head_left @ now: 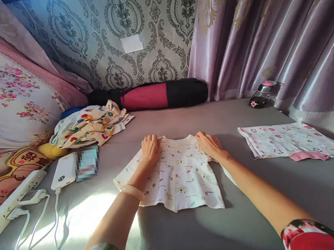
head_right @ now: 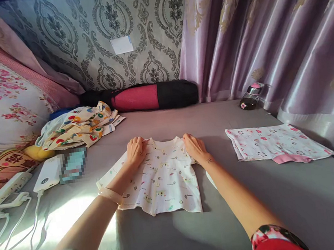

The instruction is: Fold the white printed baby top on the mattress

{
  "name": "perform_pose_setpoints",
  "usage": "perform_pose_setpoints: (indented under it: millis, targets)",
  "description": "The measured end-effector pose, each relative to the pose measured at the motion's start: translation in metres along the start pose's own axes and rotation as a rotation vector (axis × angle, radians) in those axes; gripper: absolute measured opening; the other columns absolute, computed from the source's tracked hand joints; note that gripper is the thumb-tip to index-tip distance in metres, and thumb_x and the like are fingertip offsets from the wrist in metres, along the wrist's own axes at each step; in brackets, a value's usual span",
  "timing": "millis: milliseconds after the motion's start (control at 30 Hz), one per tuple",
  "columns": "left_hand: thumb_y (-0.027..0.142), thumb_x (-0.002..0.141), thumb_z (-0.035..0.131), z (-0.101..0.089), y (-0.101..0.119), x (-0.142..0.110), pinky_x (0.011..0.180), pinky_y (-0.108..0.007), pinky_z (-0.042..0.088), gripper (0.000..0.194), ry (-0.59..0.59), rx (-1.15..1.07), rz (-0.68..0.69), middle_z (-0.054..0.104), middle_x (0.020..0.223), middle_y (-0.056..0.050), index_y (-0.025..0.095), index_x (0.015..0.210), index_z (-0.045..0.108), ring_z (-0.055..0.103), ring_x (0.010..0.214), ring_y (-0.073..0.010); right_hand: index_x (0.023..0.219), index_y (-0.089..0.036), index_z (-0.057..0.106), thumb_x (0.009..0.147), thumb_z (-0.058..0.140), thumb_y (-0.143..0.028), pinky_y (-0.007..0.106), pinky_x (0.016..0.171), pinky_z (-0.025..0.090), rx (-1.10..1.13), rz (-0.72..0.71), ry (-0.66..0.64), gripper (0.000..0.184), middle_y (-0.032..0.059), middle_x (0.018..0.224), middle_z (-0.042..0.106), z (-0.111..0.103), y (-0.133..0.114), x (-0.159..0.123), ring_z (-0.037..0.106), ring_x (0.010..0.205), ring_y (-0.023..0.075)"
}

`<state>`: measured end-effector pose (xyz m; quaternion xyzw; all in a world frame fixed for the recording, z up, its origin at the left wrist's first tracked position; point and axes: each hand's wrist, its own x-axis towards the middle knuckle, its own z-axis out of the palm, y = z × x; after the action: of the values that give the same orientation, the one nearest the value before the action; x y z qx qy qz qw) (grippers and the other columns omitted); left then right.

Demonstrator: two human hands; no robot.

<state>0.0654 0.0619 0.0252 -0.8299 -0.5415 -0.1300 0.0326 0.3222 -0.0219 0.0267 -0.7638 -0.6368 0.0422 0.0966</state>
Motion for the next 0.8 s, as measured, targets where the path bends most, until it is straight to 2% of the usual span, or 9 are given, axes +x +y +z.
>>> perform_pose_setpoints:
  millis: [133,500,667,800]
  targets:
    - [0.041,0.101,0.038,0.005,-0.008,0.009,0.083,-0.038,0.037,0.031,0.039,-0.012,0.054,0.063,0.105,-0.011,0.019,0.102,0.059,0.054,0.099,-0.0280,0.116,-0.023,0.054,0.105,0.026,-0.032,0.030,0.077,0.040,-0.014,0.009,-0.014,0.031,0.0089,0.120,0.067,0.000,-0.001,0.006,0.064,0.103,0.0224]
    - [0.040,0.103,0.028,0.013,-0.004,0.047,0.084,-0.038,0.036,0.039,0.105,0.021,-0.009,0.062,0.107,-0.013,0.020,0.105,0.060,0.053,0.100,-0.0292,0.123,-0.022,0.052,0.105,0.022,-0.033,0.033,0.081,0.043,-0.078,0.073,0.010,0.037,0.0117,0.122,0.063,0.000,-0.002,0.036,0.064,0.103,0.0242]
    - [0.038,0.102,0.032,0.023,0.000,0.054,0.088,-0.040,0.037,0.036,-0.004,0.058,-0.028,0.066,0.110,-0.015,0.017,0.106,0.062,0.058,0.105,-0.0309,0.121,-0.023,0.055,0.104,0.026,-0.032,0.033,0.083,0.044,-0.099,0.115,-0.008,0.035,0.0115,0.123,0.063,0.004,-0.003,0.040,0.064,0.104,0.0231]
    - [0.044,0.098,0.036,0.016,-0.005,0.053,0.092,-0.044,0.039,0.041,-0.102,0.021,-0.139,0.069,0.111,-0.019,0.014,0.110,0.062,0.062,0.108,-0.0331,0.116,-0.021,0.060,0.102,0.037,-0.036,0.032,0.083,0.044,-0.020,0.153,0.028,0.031,0.0121,0.119,0.066,0.003,0.000,0.040,0.064,0.105,0.0238]
